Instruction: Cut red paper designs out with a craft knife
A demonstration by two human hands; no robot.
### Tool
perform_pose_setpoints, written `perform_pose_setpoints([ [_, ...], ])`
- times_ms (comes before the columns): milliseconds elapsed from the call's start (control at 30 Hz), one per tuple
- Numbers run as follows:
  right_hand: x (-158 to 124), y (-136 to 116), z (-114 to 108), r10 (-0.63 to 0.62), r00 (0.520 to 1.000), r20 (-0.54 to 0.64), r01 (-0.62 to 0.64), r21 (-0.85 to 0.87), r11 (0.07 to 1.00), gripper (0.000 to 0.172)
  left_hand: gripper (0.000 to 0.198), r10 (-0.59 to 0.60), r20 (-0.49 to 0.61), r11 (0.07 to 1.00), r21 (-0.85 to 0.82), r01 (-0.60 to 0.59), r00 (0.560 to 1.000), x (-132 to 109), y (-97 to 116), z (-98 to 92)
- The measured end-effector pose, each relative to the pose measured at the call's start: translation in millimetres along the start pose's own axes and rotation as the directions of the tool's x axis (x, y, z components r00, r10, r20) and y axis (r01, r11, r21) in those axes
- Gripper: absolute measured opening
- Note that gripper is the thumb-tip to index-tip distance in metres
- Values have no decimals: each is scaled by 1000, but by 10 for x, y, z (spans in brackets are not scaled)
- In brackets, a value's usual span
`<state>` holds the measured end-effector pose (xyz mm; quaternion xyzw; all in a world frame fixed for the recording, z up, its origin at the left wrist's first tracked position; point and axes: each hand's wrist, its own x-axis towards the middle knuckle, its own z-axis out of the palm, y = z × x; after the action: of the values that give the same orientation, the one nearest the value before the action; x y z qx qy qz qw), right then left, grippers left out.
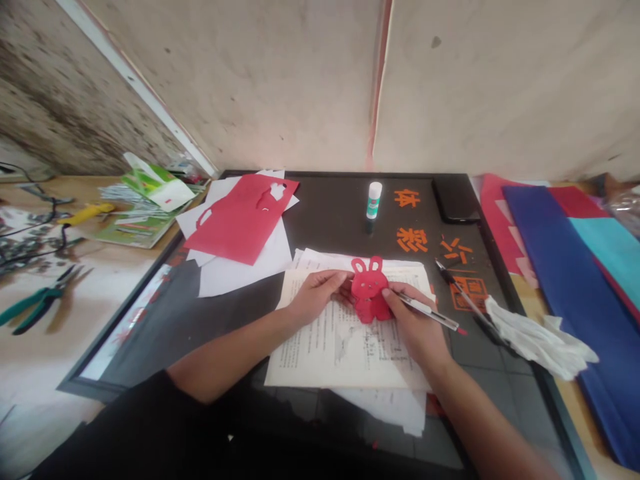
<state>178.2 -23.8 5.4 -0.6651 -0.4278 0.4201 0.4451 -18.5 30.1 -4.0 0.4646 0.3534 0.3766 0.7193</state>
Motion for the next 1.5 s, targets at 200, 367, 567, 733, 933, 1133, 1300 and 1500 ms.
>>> perform_pose_setpoints([
  [200,-9,3,-3,5,1000,-15,-5,19,1000,33,37,-35,16,999,28,34,999,-2,-36,-10],
  [367,-8,13,-3,12,1000,-8,-12,-15,1000,32,31,-76,21,996,40,76,997,2,-24,-32],
  [567,-11,35,20,50,998,35,-53,102,993,31,31,-78,-4,996,43,78,997,15,-25,-34],
  [733,3,82,31,67,995,72,-79,182,980,29,35,-67,-31,996,52,69,997,7,-23,-19],
  [933,-1,35,29,37,997,65,-48,165,985,25,36,-54,-38,996,69,56,998,4,-9,-8],
  [1133,20,137,19,-26,998,65,18,127,992,27,39,-47,-23,994,102,49,999,-10,1,8],
  [1300,28,161,15,-19,996,83,8,128,992,33,36,-52,-5,987,150,53,999,-23,8,17],
  [1500,23,142,18,-49,998,45,44,114,992,37,36,-8,-69,988,151,18,998,-25,-28,20],
])
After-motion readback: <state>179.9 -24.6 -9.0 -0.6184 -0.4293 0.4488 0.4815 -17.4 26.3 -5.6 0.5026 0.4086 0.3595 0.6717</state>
